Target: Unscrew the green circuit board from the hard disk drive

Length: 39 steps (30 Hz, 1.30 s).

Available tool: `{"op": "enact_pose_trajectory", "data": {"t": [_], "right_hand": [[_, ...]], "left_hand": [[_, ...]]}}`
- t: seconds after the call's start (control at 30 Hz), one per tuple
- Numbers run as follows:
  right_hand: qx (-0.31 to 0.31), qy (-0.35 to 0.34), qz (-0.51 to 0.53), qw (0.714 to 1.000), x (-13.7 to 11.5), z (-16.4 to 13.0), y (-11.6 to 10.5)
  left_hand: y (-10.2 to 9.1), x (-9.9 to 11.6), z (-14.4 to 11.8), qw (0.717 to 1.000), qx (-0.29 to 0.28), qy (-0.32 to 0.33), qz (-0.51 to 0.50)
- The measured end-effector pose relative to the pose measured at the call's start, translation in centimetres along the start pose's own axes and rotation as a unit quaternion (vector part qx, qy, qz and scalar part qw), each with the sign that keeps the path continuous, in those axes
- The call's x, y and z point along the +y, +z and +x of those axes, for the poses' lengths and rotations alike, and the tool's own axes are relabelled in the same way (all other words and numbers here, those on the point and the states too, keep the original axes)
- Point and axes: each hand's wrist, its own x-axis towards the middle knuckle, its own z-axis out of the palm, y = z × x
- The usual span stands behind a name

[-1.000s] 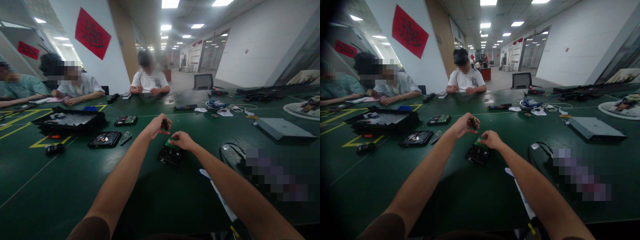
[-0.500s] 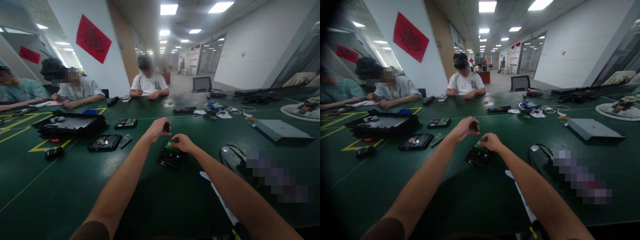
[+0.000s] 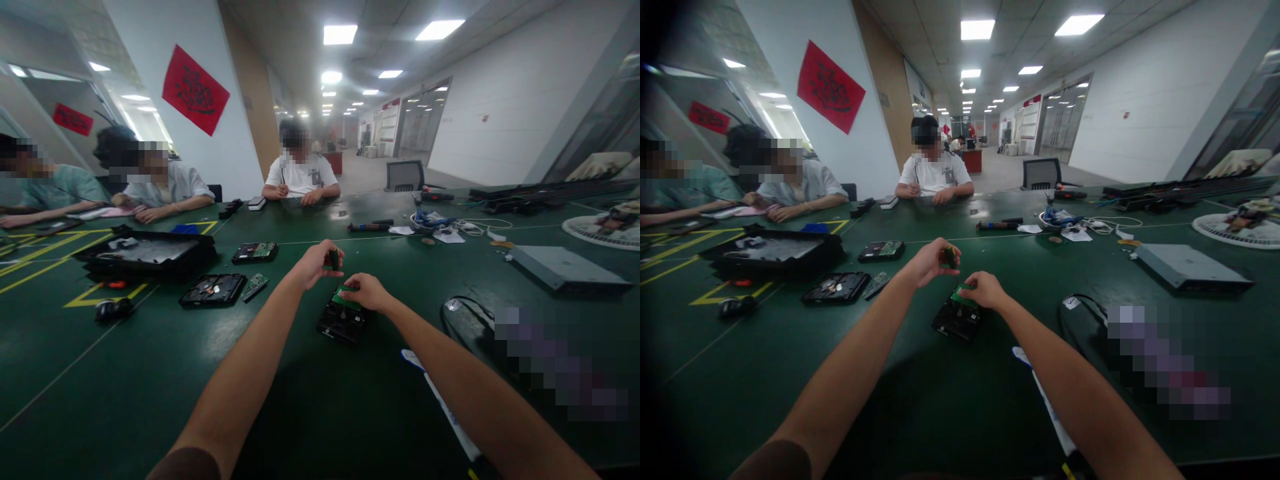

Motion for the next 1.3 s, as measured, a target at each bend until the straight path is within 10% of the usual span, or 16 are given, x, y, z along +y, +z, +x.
{"op": "enact_pose_trajectory", "data": {"t": [1.3], "right_hand": [[0.001,0.002,0.008,1.000,-0.2,-0.2,-0.1]], "left_hand": [[0.3,-0.1,-0.1,0.997,0.014,-0.003,-0.072]]}}
